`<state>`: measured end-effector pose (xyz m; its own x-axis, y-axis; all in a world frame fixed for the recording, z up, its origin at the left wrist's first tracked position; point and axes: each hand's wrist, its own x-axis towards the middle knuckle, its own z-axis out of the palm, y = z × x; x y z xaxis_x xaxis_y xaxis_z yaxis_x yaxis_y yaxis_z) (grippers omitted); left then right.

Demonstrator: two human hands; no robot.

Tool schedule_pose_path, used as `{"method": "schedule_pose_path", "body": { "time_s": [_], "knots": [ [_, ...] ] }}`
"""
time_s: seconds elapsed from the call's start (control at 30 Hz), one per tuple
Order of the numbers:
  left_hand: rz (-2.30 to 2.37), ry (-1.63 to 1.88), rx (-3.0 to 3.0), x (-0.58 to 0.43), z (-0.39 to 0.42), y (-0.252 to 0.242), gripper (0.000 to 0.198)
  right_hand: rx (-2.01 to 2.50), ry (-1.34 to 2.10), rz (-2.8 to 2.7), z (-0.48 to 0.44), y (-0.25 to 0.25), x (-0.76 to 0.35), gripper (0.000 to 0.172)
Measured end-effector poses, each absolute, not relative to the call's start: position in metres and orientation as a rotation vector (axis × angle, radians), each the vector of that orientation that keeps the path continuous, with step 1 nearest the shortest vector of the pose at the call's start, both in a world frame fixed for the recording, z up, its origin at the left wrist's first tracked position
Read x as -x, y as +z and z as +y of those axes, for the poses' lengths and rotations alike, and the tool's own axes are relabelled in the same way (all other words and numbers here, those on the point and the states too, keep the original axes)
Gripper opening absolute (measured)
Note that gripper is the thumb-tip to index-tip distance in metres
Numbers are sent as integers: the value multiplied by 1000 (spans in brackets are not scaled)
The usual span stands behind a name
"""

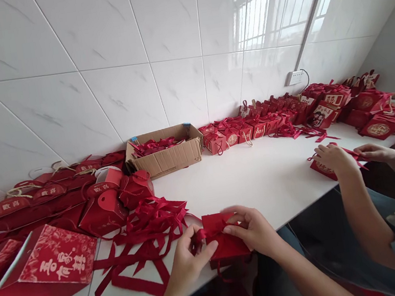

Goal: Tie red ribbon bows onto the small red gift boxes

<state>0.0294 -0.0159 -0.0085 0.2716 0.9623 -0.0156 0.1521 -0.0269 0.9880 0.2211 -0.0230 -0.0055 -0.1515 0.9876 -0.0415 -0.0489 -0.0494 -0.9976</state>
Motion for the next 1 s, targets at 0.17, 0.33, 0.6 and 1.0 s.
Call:
{"method": "schedule_pose_path", "body": {
  "time_s": [0.17,0.33,0.6,1.0],
  "knots": [
    [1049,817,-1955,-16,0,32,24,1147,1436,-1364,-22,7,-221,32],
    [847,484,-2644,-23,15,84,19,1271,1137,-1500,-18,18,-214,18],
    [636,437,-2805,-61,47,83,20,1114,1158,-1571,-20,19,-213,19],
    [1090,915,-1981,-38,13,21,14,1012,1386,-1366,-19,1,-214,37]
  ]
}}
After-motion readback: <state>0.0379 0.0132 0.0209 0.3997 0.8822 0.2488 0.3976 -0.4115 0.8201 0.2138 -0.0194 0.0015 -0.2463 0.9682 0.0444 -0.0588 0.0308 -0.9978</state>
